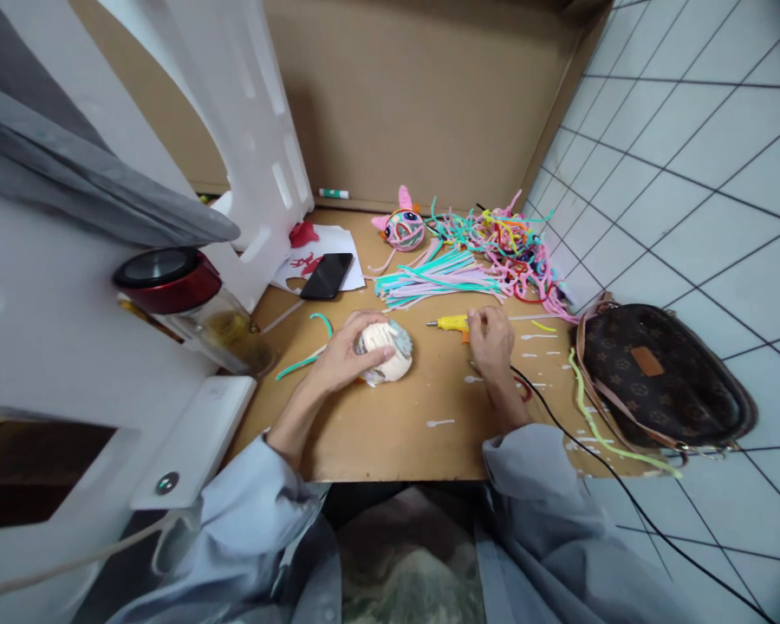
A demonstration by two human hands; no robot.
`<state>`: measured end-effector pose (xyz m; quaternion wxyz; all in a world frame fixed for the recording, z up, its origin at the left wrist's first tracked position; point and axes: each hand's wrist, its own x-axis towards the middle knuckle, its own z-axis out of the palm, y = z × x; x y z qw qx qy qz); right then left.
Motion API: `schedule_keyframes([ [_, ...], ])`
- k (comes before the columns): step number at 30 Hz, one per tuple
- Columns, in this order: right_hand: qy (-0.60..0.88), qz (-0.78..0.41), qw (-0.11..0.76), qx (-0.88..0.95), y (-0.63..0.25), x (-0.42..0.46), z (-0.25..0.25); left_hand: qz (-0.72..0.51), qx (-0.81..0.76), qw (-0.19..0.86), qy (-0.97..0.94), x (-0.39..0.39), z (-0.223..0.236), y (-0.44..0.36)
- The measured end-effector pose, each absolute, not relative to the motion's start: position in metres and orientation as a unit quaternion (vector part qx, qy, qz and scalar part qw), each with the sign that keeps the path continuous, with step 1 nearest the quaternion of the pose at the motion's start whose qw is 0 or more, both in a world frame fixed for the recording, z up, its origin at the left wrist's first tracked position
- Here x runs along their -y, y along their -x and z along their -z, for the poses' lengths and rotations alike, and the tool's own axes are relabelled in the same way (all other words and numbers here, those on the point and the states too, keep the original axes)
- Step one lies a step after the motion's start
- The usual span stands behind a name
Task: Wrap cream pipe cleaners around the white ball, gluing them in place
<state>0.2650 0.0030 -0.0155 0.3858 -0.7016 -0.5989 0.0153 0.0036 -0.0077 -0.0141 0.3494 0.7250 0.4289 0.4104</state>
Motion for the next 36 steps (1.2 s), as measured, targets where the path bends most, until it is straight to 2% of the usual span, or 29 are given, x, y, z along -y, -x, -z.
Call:
schedule_keyframes([
  [3,0.755,0.011,0.234,0.612,-0.269,0.005,0.019,-0.414,-0.425,0.354,-0.723,0.005,0.017,-0.003],
  [6,0.776,0.016,0.141,0.615,-0.267,0.009,0.020,-0.415,-0.430,0.365,-0.714,0.003,0.020,-0.002],
  [9,0.787,0.018,0.107,0.607,-0.265,0.008,0.020,-0.415,-0.436,0.369,-0.708,0.002,0.020,-0.001],
  [13,0.796,0.010,0.104,0.596,-0.267,0.003,0.021,-0.412,-0.435,0.369,-0.711,0.004,0.017,0.000],
  [18,0.809,-0.042,0.162,0.564,-0.271,-0.002,0.021,-0.403,-0.443,0.373,-0.709,0.005,0.013,0.000],
  [21,0.782,-0.022,0.289,0.552,-0.272,-0.003,0.023,-0.392,-0.457,0.376,-0.705,0.004,0.012,0.001],
  [24,0.696,0.025,0.447,0.562,-0.270,-0.003,0.025,-0.386,-0.474,0.390,-0.688,0.004,0.012,0.001],
  [26,0.629,0.055,0.512,0.583,-0.265,-0.001,0.026,-0.386,-0.481,0.404,-0.676,0.005,0.012,0.000],
  [31,0.547,0.124,0.530,0.636,-0.250,0.011,0.024,-0.389,-0.489,0.426,-0.654,0.007,0.009,-0.001],
  [36,0.550,0.145,0.521,0.636,-0.244,0.014,0.030,-0.388,-0.490,0.433,-0.650,0.007,0.009,0.000],
])
